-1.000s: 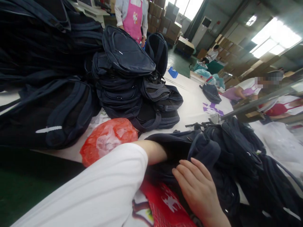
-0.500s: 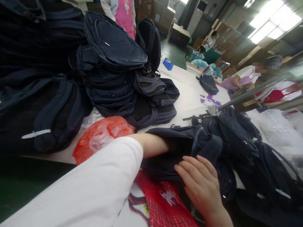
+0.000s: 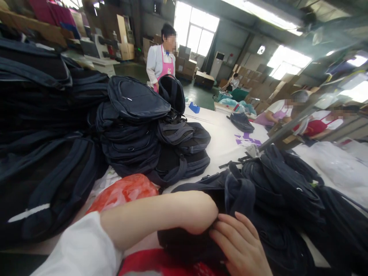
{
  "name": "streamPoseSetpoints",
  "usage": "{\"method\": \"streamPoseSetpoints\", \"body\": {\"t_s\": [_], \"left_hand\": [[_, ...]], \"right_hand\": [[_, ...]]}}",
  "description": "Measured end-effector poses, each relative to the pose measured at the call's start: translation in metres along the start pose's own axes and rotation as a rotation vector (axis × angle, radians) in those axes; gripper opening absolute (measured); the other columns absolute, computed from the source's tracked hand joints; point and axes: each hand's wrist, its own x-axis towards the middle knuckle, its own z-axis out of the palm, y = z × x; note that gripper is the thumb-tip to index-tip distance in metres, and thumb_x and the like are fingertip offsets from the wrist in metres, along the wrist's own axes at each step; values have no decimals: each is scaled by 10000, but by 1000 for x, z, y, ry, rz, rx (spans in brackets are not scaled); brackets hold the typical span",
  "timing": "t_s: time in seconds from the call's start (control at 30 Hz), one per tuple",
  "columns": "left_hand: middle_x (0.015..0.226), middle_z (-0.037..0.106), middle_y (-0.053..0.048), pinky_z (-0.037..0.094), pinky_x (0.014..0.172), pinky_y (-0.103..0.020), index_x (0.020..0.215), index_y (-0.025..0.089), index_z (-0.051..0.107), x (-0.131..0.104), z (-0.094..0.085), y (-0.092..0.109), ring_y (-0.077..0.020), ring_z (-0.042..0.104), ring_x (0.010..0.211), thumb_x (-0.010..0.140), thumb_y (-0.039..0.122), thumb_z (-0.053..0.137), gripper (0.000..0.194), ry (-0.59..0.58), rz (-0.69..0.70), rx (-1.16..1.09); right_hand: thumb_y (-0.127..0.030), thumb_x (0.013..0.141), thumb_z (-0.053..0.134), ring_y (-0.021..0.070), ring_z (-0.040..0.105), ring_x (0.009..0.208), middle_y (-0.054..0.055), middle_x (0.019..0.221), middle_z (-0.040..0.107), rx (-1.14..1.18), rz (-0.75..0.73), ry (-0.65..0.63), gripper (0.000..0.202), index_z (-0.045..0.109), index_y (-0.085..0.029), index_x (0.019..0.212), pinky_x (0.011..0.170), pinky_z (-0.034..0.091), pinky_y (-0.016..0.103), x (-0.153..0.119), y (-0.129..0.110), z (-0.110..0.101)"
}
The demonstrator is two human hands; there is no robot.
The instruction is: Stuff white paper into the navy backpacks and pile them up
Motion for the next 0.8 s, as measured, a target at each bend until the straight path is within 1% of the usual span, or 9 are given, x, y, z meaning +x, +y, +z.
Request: {"method": "streamPoseSetpoints", "body": {"t_s": [0.1,0.17,0.2,0.33,0.47,0.53,0.63,0.73,0.8], "left_hand": [[719,650,-57,514,693,-348,749,181,642,-1,-40,25,-213,633,690,864,234,580,141,76,98,465],[921,677,-84,512,758,-349,903,167,656,10,-56,24,-239,653,849,889,250,543,141,203,94,568],[989,673,-91,506,791,-340,941,163,658,17,-59,18,-240,648,907,879,248,558,144,197,100,544],[911,668,-29,473,754,-251,924,174,647,46,-56,-20,-163,613,827,858,243,580,116,-75,202,232],[741,548,31,410,638,-212,837,164,561,56,-43,-41,-109,488,685,895,348,538,194,-136,222,-66],[714,508,36,397,635,-215,795,161,531,55,-38,-41,-106,461,676,927,389,473,270,-143,193,-129],[700,514,35,377,609,-220,776,165,528,51,-33,-34,-109,463,656,901,364,497,237,-157,152,-59],[678,522,32,346,559,-222,730,173,509,47,-31,-24,-112,460,620,823,289,572,162,-110,161,81],[671,535,18,360,571,-229,698,173,497,44,-30,-19,-119,480,624,879,293,496,217,-61,181,133]], "right_hand": [[-169,1002,325,121,611,1075,-25,959,733,-10,-37,18,389,709,-220,960,1159,264,297,3,-2,5],[-147,987,339,124,608,1084,-22,952,729,-11,-40,23,373,703,-219,957,1163,261,304,6,-5,9],[-135,979,340,122,609,1084,-20,949,727,-11,-37,32,370,699,-221,958,1164,261,303,7,-6,11],[-119,968,341,102,623,1045,-29,903,720,-26,-36,70,360,678,-228,907,1162,264,276,8,-8,17],[-172,931,427,108,607,1076,-40,976,720,-24,-30,7,244,662,-231,962,1186,213,269,9,-8,9],[-226,857,533,130,578,1150,-34,1099,706,-2,-4,-151,244,642,-236,1075,1193,201,276,13,-9,-3],[-263,772,623,168,530,1244,-9,1265,646,29,81,-381,448,589,-253,1218,1176,251,316,23,-10,-24],[-418,793,656,226,483,1305,36,1338,598,92,135,-445,509,566,-255,1267,1170,265,395,34,-6,-37],[-562,802,640,259,481,1305,66,1338,592,177,118,-434,568,566,-245,1267,1160,273,439,38,3,-39]]}}
